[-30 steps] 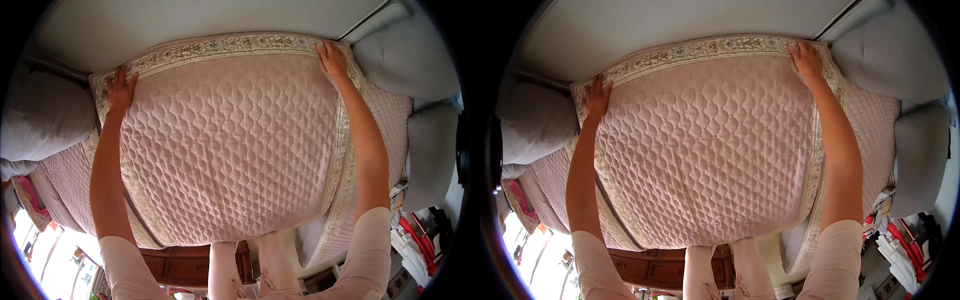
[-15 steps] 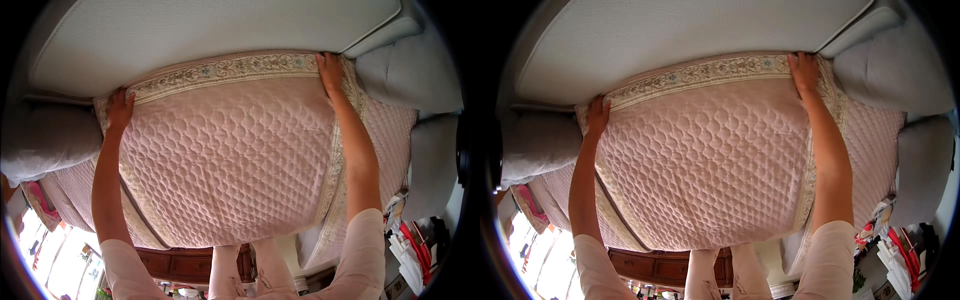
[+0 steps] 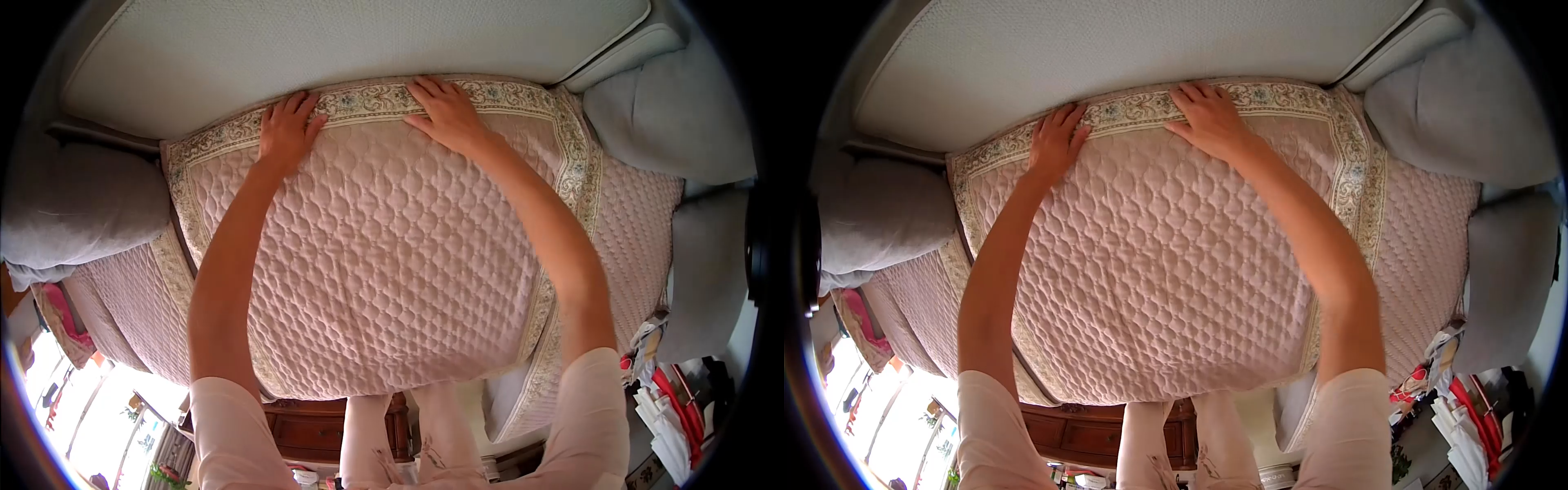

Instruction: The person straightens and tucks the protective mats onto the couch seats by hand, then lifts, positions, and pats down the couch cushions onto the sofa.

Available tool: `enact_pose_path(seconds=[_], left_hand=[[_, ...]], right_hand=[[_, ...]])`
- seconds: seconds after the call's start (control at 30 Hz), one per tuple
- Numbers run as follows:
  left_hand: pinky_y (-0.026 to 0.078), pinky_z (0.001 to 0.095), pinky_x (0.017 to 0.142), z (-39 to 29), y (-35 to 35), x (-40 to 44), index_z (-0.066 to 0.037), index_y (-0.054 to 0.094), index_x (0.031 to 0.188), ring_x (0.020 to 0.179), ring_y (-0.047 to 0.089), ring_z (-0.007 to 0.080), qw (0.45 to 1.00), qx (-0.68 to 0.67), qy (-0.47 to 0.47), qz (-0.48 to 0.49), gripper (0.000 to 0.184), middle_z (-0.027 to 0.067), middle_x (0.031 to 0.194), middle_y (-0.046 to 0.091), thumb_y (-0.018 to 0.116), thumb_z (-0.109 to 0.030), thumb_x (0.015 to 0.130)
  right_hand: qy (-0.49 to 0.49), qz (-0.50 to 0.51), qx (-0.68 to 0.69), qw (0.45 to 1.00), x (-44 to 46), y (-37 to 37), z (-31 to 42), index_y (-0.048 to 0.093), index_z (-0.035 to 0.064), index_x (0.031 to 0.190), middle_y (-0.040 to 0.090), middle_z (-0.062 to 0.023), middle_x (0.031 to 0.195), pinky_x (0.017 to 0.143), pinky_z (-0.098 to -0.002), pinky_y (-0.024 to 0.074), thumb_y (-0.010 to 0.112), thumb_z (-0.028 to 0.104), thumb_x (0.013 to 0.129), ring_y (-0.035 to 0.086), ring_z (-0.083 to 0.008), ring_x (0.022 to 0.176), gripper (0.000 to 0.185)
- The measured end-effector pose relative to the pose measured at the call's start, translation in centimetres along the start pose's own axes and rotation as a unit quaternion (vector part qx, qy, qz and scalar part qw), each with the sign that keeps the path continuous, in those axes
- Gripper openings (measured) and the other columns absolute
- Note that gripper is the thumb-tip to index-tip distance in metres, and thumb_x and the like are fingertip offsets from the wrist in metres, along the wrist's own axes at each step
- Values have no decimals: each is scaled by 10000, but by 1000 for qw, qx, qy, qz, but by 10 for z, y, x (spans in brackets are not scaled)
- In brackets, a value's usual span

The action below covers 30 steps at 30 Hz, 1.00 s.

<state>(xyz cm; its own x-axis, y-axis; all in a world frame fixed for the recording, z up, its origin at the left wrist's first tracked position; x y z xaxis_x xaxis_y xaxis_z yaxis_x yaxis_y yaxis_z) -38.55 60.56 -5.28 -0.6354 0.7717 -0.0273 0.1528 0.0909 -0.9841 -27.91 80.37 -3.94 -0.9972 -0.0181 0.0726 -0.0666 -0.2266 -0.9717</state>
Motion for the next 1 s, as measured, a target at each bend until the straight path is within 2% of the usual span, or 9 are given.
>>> enact_pose_path(seconds=[0.17,0.23,0.4,0.47,0.57,0.63,0.73,0.83,1.0], left_hand=[[307,417,967,13,10,18,-147,481,1216,1140,416,260,994,-51,-39,88,499,80,1258,450,385,-489,865],[333,410,946,18,16,26,-142,518,1181,1118,435,252,985,-97,-68,123,501,83,1226,484,396,-499,853],[364,394,885,20,11,23,-135,606,1053,1021,508,234,990,-99,-88,44,425,87,1017,606,419,-458,849],[365,391,872,23,17,28,-130,620,1023,978,532,249,987,-109,-104,62,408,95,973,619,420,-442,853],[372,391,841,20,10,27,-117,643,938,859,564,275,994,-60,-72,-48,350,102,882,632,427,-381,859],[390,384,808,19,9,24,-105,645,904,796,568,272,995,-38,-58,-67,320,93,858,633,430,-339,861],[400,380,791,19,10,23,-97,646,893,780,571,261,992,-53,-39,-112,317,89,849,634,432,-329,862],[400,383,793,8,3,27,-90,648,857,765,569,261,991,-32,-56,-115,291,90,840,633,445,-300,858],[407,416,786,23,17,24,-109,630,783,734,558,278,989,10,-42,-141,252,101,762,603,478,-304,830]], right_hand=[[83,125,40,988,38,36,-8,541,42,1119,545,-154,1128,948,-419,323,333,485,882,473,-304,1078,543],[79,100,58,990,42,36,-9,553,41,1088,561,-158,1087,920,-418,337,347,474,882,489,-308,1039,522],[94,127,69,985,39,37,-13,561,48,1064,552,-157,1116,929,-426,331,310,466,886,486,-291,1058,519],[65,85,70,992,34,19,-14,552,46,1070,537,-149,1130,931,-422,340,407,394,874,465,-280,1084,425],[29,32,86,995,-3,-19,-33,542,51,1077,536,-128,1127,957,-422,333,561,224,821,462,-280,1085,310],[193,-77,43,977,-66,-56,-106,533,57,1096,531,-124,1135,957,-431,336,581,216,808,456,-283,1093,332],[318,-106,-114,935,-161,-89,-217,506,47,1147,460,-141,1239,941,-431,349,555,253,820,422,-305,1143,390],[331,-72,-114,934,-158,-72,-209,491,75,1184,433,-124,1276,953,-437,321,516,275,838,383,-317,1178,401],[307,-191,-166,917,-138,-48,-156,477,171,1224,440,-67,1282,981,-439,254,444,260,858,313,-322,1218,378]])
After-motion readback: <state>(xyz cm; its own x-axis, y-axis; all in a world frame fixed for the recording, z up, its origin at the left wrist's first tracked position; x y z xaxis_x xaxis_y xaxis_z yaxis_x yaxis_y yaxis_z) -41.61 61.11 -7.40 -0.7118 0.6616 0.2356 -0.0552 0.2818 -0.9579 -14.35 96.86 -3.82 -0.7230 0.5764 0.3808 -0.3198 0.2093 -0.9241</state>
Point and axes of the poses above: each hand's wrist, its own x-axis towards the middle knuckle, its own y-axis out of the palm, z = x × y, the point moved 8 cm from there along x, towards the middle knuckle
